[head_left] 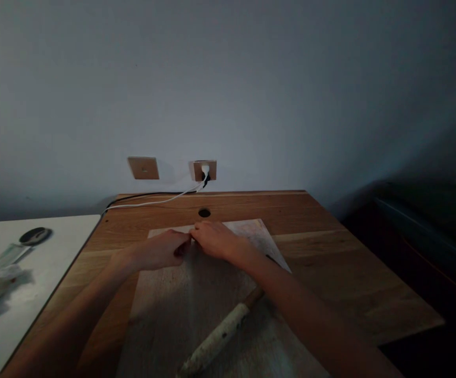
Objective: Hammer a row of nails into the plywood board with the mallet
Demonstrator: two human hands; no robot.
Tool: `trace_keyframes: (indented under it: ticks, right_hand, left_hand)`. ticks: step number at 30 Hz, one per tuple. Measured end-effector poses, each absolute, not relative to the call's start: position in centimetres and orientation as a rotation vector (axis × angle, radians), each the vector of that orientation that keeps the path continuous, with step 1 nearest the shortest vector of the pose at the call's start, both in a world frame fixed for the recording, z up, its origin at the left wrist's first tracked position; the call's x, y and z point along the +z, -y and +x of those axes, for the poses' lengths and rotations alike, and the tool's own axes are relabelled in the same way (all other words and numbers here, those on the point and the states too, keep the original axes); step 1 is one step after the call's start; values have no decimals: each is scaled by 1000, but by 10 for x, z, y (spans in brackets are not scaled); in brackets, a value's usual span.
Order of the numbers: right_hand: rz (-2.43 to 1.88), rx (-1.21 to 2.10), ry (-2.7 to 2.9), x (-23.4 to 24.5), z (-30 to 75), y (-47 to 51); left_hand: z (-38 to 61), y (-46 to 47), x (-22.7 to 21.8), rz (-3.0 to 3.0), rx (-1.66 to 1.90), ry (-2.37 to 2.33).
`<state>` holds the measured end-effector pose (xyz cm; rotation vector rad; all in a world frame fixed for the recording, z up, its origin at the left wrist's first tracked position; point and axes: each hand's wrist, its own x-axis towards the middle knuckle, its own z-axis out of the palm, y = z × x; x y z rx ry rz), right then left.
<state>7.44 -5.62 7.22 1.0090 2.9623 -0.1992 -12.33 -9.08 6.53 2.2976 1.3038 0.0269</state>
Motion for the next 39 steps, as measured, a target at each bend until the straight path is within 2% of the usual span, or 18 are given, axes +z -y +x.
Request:
trace_keyframes:
  ticks: [6,10,15,20,26,33,39]
  right_hand:
    - [987,-386,-3046,91,112,58]
    - [1155,-455,-3051,92,160,73]
    - [1591,-447,-3104,70,225,117]
    - [1954,-362,-3114,31,264,169]
    - [2171,-403,-3160,1,268,202]
    - [2172,-420,-3215,-3,260,208]
    - [1992,-200,-3243,-4,256,220]
  left_hand:
    - [-114,97,69,2263,87,-1205]
    - [-120,99,70,2366,158,-1323]
    - [-136,101,68,2346,57,-1513]
    - [-121,104,34,2507,362,-1748]
    - [-82,107,-7,2585,328,-1427]
    - [-19,99,6,2636,364,-1024]
    - [-13,110,8,2539,458,-877]
